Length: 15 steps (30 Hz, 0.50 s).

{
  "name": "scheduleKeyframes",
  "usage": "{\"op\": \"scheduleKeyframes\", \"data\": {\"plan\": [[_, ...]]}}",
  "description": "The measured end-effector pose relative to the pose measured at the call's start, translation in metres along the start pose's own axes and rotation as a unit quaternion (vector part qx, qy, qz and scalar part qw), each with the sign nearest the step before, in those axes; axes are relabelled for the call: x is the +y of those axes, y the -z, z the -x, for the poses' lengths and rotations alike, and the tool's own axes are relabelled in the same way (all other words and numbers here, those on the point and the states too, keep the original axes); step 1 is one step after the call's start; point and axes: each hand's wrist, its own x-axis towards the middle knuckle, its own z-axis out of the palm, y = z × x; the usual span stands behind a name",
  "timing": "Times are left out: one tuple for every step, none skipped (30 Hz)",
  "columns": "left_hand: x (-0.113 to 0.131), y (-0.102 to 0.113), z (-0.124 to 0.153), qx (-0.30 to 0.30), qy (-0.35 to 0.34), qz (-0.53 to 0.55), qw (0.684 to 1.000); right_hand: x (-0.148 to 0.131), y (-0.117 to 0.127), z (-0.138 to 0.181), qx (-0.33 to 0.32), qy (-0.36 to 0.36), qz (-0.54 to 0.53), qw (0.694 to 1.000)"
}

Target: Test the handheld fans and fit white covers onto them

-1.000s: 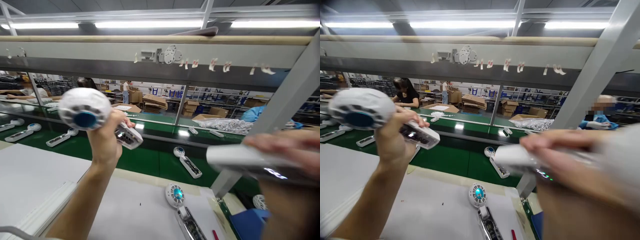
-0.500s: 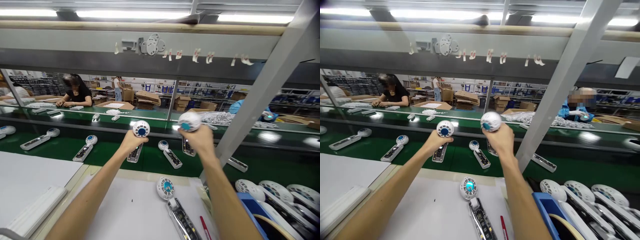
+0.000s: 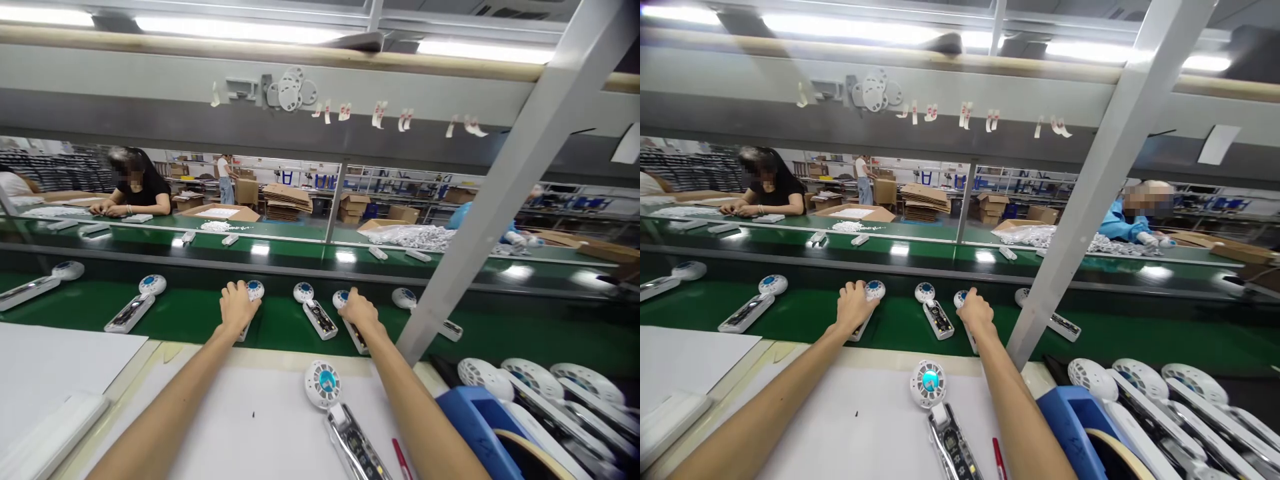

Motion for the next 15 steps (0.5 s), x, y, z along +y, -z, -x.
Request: {"op": "scheduleKeyframes", "data": {"plan": [[0.003,0.003,0.000,0.003,-0.009,0.005,1.000,-0.002,0.000,0.003,0.007,0.004,0.003,1.000],[0.007,0.005,0.001,-0.004,-0.016,0.014,1.000,-0.006,0.001,0.006,0.019,0.014,0.003,1.000],[0.010,0.007,0.001,-0.020,-0.020,0.027,0.999,-0.010,0.002,0.009,0.028,0.032,0.000,0.999],[0.014,0.008,0.001,-0.045,-0.018,0.043,0.998,-0.016,0.002,0.013,0.029,0.056,-0.006,0.998],[0.017,0.008,0.001,-0.079,-0.011,0.062,0.995,-0.022,0.003,0.016,0.016,0.083,-0.013,0.996],[0.020,0.007,0.002,-0.118,0.002,0.084,0.989,-0.030,0.002,0.018,-0.011,0.110,-0.022,0.994],[0.023,0.005,0.004,-0.159,0.019,0.108,0.981,-0.037,0.000,0.021,-0.048,0.131,-0.030,0.990],[0.025,0.002,0.007,-0.198,0.039,0.134,0.970,-0.045,-0.003,0.023,-0.086,0.144,-0.036,0.985],[0.027,-0.001,0.011,-0.232,0.060,0.162,0.957,-0.052,-0.006,0.024,-0.120,0.149,-0.040,0.981],[0.029,-0.004,0.016,-0.261,0.080,0.192,0.943,-0.059,-0.009,0.026,-0.147,0.149,-0.045,0.977],[0.031,-0.006,0.020,-0.284,0.099,0.224,0.927,-0.065,-0.012,0.028,-0.167,0.147,-0.051,0.974],[0.033,-0.008,0.025,-0.302,0.116,0.257,0.911,-0.070,-0.013,0.030,-0.182,0.147,-0.060,0.970],[0.036,-0.010,0.029,-0.317,0.130,0.292,0.893,-0.074,-0.014,0.032,-0.195,0.150,-0.073,0.967],[0.039,-0.010,0.032,-0.329,0.141,0.328,0.875,-0.078,-0.012,0.035,-0.207,0.159,-0.089,0.961],[0.043,-0.010,0.033,-0.336,0.148,0.363,0.856,-0.081,-0.009,0.037,-0.217,0.172,-0.108,0.955]]}}
